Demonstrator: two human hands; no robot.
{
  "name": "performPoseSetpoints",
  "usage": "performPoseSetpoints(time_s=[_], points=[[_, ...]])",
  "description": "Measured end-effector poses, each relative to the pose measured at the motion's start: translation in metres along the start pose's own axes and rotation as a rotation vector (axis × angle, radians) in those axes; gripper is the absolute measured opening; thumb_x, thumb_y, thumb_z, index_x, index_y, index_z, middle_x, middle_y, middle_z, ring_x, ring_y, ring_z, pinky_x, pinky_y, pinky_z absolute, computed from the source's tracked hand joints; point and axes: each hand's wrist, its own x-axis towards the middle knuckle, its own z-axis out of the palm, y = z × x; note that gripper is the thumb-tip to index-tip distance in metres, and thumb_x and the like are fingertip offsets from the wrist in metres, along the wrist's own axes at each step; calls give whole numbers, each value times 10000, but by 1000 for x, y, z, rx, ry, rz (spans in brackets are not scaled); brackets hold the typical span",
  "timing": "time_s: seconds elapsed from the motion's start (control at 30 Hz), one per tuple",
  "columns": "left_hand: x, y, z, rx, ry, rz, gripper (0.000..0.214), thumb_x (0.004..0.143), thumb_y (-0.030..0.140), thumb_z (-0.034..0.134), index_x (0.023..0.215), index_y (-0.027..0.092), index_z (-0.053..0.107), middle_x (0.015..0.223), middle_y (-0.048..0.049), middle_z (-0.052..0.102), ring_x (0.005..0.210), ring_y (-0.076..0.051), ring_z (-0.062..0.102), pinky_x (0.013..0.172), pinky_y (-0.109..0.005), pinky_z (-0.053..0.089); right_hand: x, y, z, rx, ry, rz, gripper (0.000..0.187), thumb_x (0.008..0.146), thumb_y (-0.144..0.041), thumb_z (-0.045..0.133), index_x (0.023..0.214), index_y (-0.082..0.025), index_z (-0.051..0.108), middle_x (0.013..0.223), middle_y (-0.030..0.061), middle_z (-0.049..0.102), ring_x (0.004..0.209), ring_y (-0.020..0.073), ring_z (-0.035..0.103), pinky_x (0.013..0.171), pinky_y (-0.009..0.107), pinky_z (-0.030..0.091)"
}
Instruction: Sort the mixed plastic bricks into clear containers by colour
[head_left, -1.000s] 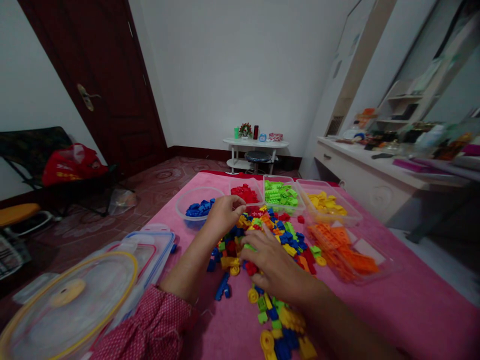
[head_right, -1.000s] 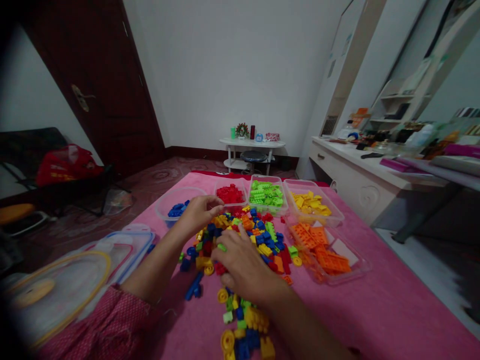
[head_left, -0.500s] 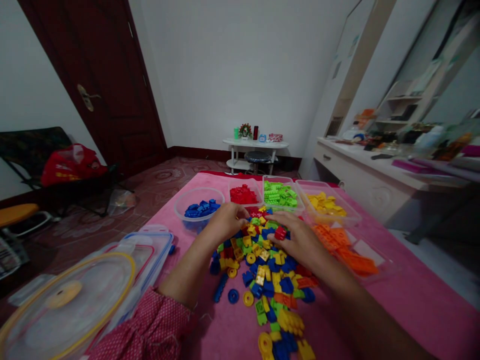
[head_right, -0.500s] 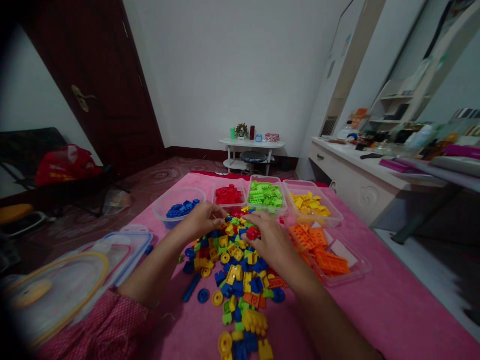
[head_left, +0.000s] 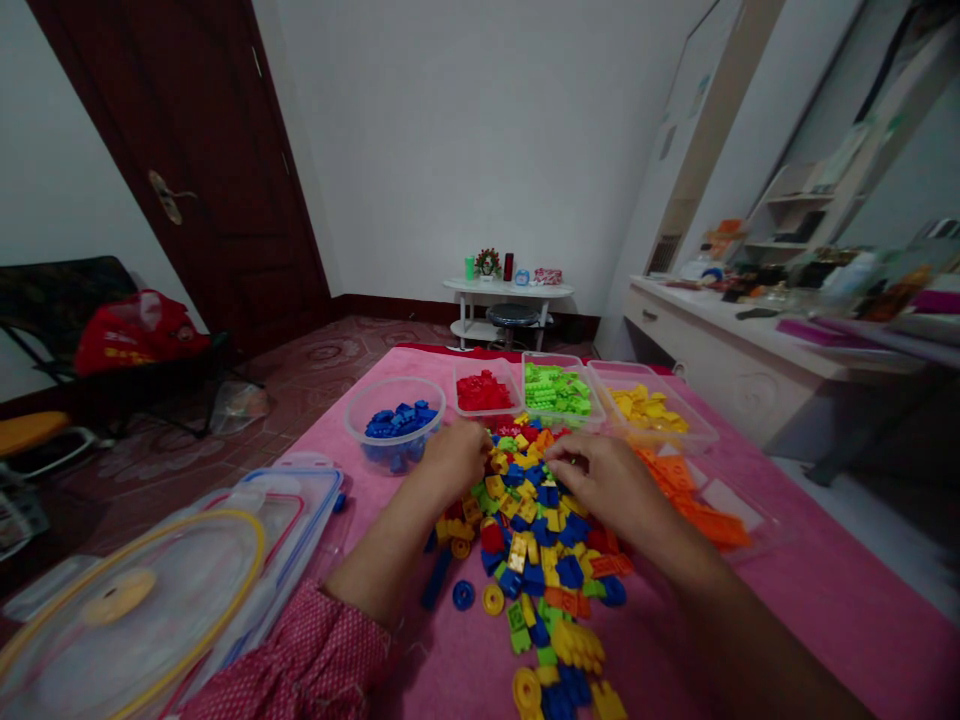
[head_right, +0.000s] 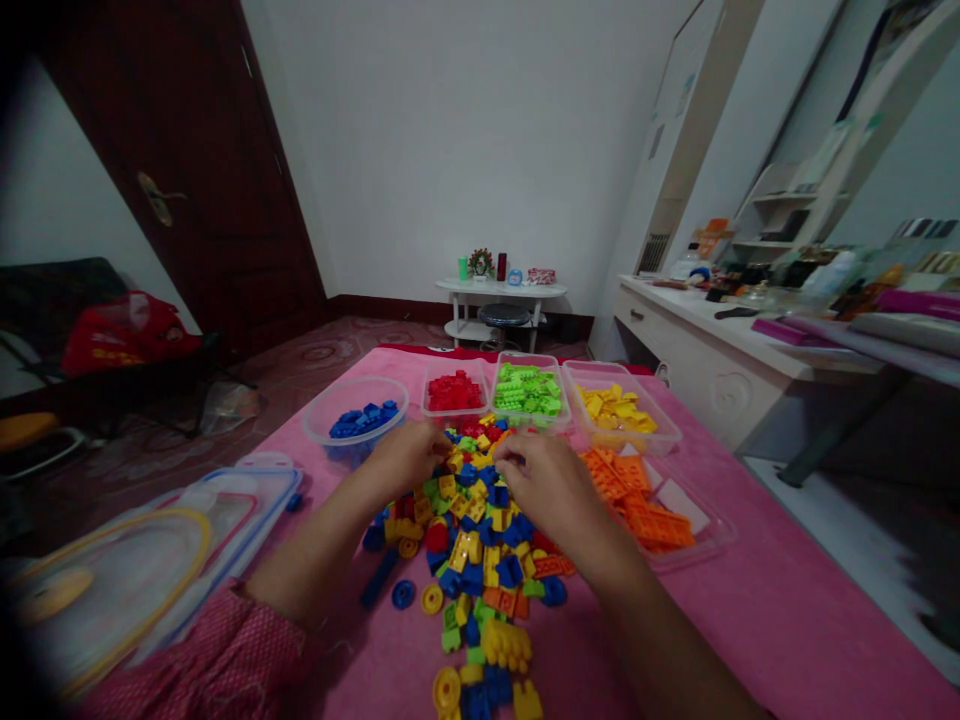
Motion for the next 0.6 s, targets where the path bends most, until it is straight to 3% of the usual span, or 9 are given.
performPoseSetpoints(time_s=[0.1,0.23,0.43,0.6], points=[[-5,8,0,91,-18,13,130,703,187,583,719,199,712,782,-115,697,797,-270,643,676,-321,442,-6,-17,0,-47,-97,11,135,762,-224,562,765,-250,695,691,-20,667,637,152,587,555,249,361],[-8,15,0,159,-14,-8,185,705,166,567,807,191,719,857,-141,696,858,-304,643,681,-344,453,-17,-38,11,-106,-130,-103,76,740,-246,636,802,-248,680,810,-14,670,746,155,591,624,257,354],[-5,11,5,148,2,-16,161,696,211,609,812,207,721,853,-119,704,828,-283,646,678,-337,455,-31,-61,40,-173,-287,-309,262,702,-405,717,909,-252,669,910,14,641,859,188,576,682,274,362],[-4,6,6,107,12,9,181,695,218,603,829,215,725,849,-96,714,812,-250,647,675,-308,448,-37,-69,58,-228,-327,-368,158,762,-319,672,884,-220,653,891,31,616,834,188,571,687,283,374]])
